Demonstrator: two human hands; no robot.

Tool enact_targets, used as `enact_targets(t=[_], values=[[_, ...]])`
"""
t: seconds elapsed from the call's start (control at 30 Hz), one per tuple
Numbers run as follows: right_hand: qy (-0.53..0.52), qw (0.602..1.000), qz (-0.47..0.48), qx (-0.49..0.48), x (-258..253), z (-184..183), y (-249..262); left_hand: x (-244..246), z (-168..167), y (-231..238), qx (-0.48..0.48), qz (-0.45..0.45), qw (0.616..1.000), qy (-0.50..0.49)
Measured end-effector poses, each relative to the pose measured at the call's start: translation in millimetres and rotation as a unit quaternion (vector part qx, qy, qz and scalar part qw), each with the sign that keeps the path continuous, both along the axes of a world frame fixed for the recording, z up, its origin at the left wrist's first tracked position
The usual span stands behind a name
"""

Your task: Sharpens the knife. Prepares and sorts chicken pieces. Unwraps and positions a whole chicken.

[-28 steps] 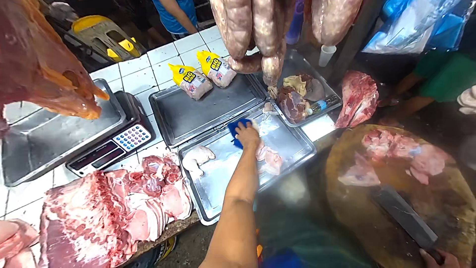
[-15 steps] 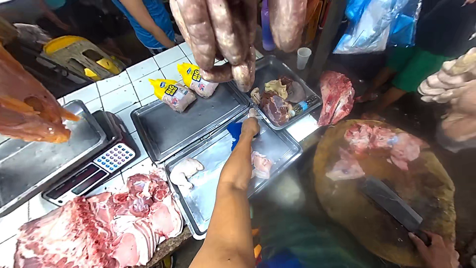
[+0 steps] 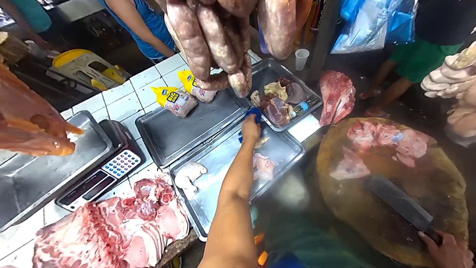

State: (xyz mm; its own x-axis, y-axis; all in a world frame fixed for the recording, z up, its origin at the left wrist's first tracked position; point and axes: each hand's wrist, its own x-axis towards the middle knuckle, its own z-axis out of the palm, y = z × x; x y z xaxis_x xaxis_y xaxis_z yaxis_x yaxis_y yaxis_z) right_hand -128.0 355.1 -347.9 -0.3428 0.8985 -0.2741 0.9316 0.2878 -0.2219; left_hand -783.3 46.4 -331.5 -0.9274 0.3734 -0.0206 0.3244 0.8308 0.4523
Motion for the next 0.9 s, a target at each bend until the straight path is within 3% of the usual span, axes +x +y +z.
enact_targets(t=[0.1, 0.2, 0.3, 0.4, 0.5, 0.63, 0.73, 0.83, 0.9], values=[[0.003, 1.0, -0.006, 0.002, -0.7, -2.4, 1.4, -17.4, -22.8, -0.6, -0.095, -0.043, 0.994, -0.038], [0.011, 1.0, -0.006, 0.005, 5.5, -3.6, 1.6, -24.5, 14.6, -16.5, -0.036, -0.047, 0.996, -0.071], [0.026, 0.999, -0.008, 0.02, 3.9, -11.1, 3.3, 13.6, 60.5, -41.2, -0.042, -0.033, 0.996, -0.076], [0.03, 0.999, -0.022, 0.027, 3.9, -10.7, -0.9, 50.5, 29.8, -44.4, -0.089, 0.005, 0.989, -0.118], [0.028, 0.999, -0.014, 0.026, 2.7, -11.9, 2.3, 35.9, -9.4, -40.7, -0.031, 0.055, 0.996, -0.066], [0.021, 0.999, -0.002, 0.025, 10.0, -15.8, 12.6, 29.2, 28.8, -39.7, 0.085, 0.13, 0.988, 0.006], [0.025, 0.999, -0.007, 0.028, 8.3, -17.1, 11.8, 47.2, 43.6, -34.3, 0.026, 0.097, 0.994, -0.038], [0.026, 0.999, -0.014, 0.029, 9.6, -18.8, 9.5, 60.2, -12.9, -21.3, -0.082, -0.021, 0.996, -0.032], [0.029, 0.999, -0.012, 0.025, 10.2, -17.7, 8.7, 63.1, -28.8, -9.1, -0.133, -0.026, 0.991, 0.009]])
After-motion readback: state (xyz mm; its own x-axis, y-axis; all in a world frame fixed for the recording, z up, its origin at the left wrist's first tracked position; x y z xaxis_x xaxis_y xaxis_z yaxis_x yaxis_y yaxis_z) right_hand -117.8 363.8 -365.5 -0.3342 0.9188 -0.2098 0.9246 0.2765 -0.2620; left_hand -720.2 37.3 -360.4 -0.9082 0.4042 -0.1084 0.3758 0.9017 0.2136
